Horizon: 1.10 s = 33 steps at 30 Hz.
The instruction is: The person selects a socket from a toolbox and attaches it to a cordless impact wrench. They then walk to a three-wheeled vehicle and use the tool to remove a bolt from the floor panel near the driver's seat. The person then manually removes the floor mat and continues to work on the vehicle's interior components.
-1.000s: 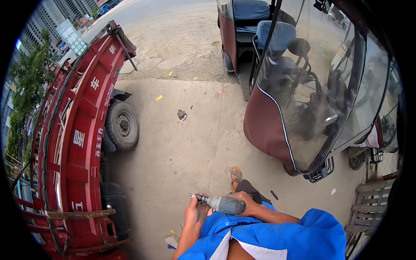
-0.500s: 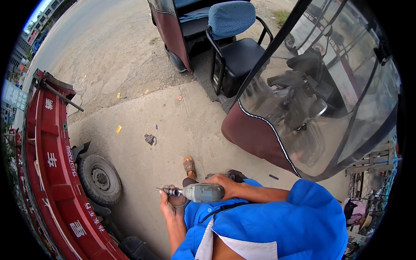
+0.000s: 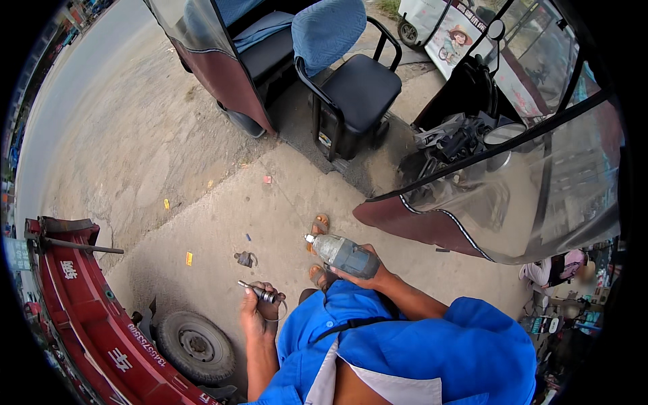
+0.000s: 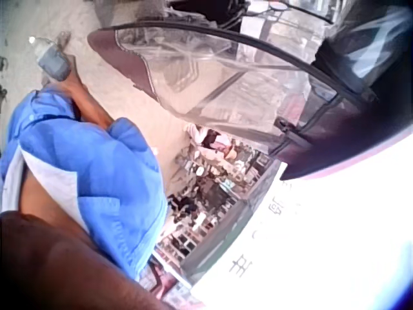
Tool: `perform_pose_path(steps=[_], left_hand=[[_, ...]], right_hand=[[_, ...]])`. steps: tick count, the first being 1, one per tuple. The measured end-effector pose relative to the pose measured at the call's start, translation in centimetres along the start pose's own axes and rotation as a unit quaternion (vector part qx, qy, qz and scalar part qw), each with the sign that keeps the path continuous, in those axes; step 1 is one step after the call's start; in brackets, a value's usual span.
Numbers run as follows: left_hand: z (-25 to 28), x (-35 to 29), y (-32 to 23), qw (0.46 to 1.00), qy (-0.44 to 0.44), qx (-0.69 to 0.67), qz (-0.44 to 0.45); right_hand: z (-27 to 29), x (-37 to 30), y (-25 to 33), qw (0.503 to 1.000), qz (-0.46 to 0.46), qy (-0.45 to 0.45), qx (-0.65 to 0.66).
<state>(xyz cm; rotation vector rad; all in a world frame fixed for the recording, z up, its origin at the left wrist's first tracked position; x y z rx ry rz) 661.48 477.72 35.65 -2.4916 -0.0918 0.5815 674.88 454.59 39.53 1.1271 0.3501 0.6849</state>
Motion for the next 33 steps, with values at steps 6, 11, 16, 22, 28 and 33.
perform_pose_path(steps=[6,11,16,22,28,33], left_hand=[[-3.0,8.6,-1.2,0.998,-0.006,0.017,0.068],[-4.7,14.1,-3.3,0.996,0.008,0.046,0.073],[-5.1,19.0,-4.8,0.992,0.027,0.055,0.109],[-5.6,23.6,-6.8,0.97,0.084,0.111,0.2],[-7.3,27.9,-9.9,0.937,0.144,0.171,0.268],[-6.4,30.6,-12.8,0.924,0.163,0.195,0.287]], right_hand=[[5.0,8.1,-6.1,0.983,-0.129,-0.122,0.04],[10.1,12.7,-12.5,0.913,-0.218,-0.316,0.141],[12.8,9.4,-17.8,0.807,-0.222,-0.496,0.232],[11.8,-0.9,-18.7,0.73,-0.272,-0.603,0.172],[7.1,-10.7,-15.6,0.663,-0.34,-0.663,0.065],[4.1,-15.1,-10.7,0.568,-0.375,-0.728,0.085]])
Point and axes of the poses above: each hand's wrist, its own x-axis towards the middle knuckle, its own z-axis out of the back of the hand, y = z × x, the point moved 7 cm from there along x, towards the middle knuckle, and after that the axes turned 11 degrees about y, right-handed, at the moved point
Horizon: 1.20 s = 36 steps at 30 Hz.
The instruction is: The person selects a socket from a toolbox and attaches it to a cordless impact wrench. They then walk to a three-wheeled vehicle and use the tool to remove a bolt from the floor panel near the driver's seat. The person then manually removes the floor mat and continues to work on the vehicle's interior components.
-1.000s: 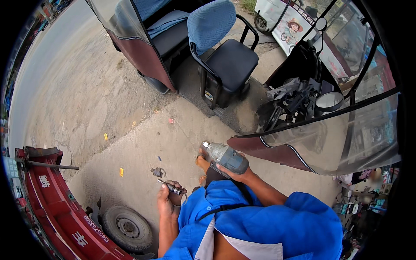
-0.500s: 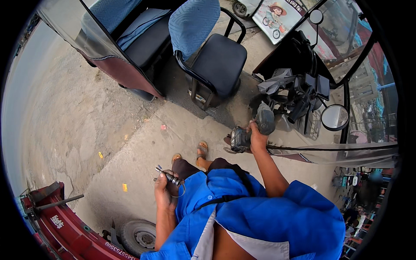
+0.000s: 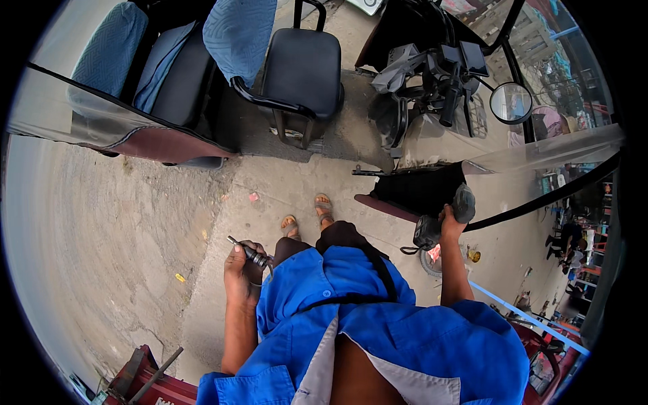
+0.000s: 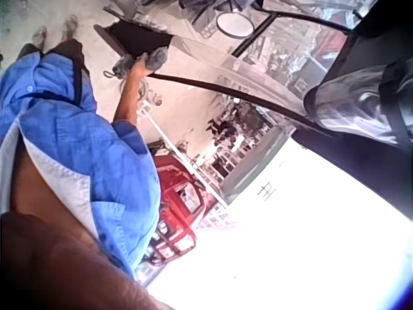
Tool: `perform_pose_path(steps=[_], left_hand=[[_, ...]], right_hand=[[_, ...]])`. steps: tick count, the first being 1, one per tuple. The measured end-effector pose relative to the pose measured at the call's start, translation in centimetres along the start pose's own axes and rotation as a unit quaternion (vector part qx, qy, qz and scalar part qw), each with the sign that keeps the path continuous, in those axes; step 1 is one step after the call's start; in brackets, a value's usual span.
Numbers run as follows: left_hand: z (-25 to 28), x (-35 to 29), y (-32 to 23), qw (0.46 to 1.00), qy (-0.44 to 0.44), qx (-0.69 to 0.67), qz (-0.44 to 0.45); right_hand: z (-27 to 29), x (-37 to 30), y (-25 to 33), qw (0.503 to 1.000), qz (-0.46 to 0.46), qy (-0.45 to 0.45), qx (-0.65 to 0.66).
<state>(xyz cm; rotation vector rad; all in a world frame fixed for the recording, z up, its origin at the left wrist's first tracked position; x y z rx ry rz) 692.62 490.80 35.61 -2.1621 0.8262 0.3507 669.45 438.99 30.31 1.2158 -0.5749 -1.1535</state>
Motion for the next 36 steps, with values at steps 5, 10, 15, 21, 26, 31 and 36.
perform_pose_path(steps=[5,10,15,21,26,31,36], left_hand=[[1.7,0.1,-1.8,0.999,0.011,0.034,0.02],[2.1,0.6,-2.6,0.998,0.032,0.035,0.028],[2.2,0.4,-2.8,0.998,0.029,0.041,0.042],[2.8,0.2,-2.3,0.999,0.017,0.039,0.033],[1.4,0.1,-1.1,0.999,0.01,0.032,0.02],[-2.1,0.6,1.8,0.999,-0.01,0.037,0.03],[-6.4,3.1,5.8,0.993,0.051,0.074,0.073]], right_hand=[[5.1,-2.0,-1.1,0.994,0.002,-0.107,0.005],[7.4,-2.3,-1.4,0.986,0.008,-0.148,-0.073],[7.2,-2.6,0.0,0.974,-0.028,-0.158,-0.159],[6.2,-1.9,-1.7,0.992,-0.032,-0.105,-0.064],[5.4,-0.2,-5.1,0.999,-0.015,-0.034,-0.027],[6.4,1.5,-10.9,0.98,-0.056,0.007,-0.189],[7.5,-0.3,-7.9,0.951,0.002,-0.058,-0.303]])
Point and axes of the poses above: each hand's wrist, its own x-axis towards the middle knuckle, its own z-axis out of the back of the hand, y = z × x, the point moved 7 cm from there along x, towards the middle knuckle, and after that the axes turned 11 degrees about y, right-handed, at the moved point
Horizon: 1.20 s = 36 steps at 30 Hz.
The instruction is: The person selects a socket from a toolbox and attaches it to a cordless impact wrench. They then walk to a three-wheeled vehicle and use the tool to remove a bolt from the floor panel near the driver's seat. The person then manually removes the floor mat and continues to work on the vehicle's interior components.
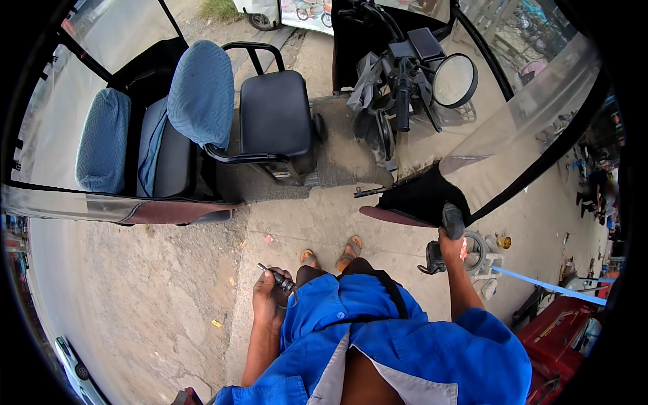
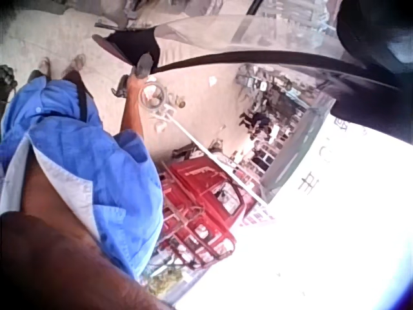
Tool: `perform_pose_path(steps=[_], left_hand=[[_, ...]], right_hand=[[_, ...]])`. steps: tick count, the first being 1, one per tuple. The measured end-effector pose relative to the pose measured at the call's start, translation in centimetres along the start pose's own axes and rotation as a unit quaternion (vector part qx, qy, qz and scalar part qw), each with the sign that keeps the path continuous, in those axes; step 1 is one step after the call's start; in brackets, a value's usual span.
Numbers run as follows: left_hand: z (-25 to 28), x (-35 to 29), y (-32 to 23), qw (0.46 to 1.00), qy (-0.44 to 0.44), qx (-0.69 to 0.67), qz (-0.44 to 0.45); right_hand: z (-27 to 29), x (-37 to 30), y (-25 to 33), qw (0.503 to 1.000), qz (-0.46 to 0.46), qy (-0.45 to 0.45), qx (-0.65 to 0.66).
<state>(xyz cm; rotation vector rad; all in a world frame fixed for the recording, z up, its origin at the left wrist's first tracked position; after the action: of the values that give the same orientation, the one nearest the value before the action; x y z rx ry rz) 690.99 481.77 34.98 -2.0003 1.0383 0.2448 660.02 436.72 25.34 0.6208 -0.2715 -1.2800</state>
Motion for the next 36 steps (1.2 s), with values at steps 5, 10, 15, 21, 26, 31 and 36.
perform_pose_path(steps=[5,10,15,21,26,31,36], left_hand=[[-4.0,2.3,2.0,0.999,0.036,0.009,0.032],[-5.4,3.7,3.2,0.998,0.04,-0.007,0.058],[-5.5,4.7,3.7,0.99,0.068,0.053,0.111],[-5.5,7.7,2.7,0.976,0.135,0.066,0.158],[-4.1,10.6,2.0,0.957,0.141,0.161,0.196],[-3.5,12.3,3.6,0.93,0.158,0.224,0.243],[-5.6,13.3,7.1,0.92,0.179,0.238,0.256]], right_hand=[[1.6,1.7,-4.9,0.996,0.05,0.001,0.072],[3.9,3.7,-10.0,0.998,-0.039,-0.009,-0.053],[4.3,2.8,-7.2,0.998,-0.028,0.027,-0.047],[1.7,0.1,-4.1,0.999,-0.029,0.033,0.016],[-0.6,-2.0,-3.0,0.996,-0.038,-0.015,0.084],[-3.8,-3.1,-5.5,0.99,-0.096,0.003,0.099],[-5.6,-3.0,-6.4,0.987,-0.087,0.022,0.133]])
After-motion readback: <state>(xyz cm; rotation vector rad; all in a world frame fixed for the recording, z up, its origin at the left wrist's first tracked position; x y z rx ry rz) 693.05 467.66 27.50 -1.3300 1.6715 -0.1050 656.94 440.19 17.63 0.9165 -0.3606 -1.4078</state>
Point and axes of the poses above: each hand's wrist, its own x-axis towards the middle knuckle, its own z-axis out of the back of the hand, y = z × x, the point moved 7 cm from there along x, towards the middle knuckle, and after that the axes turned 11 degrees about y, right-handed, at the moved point
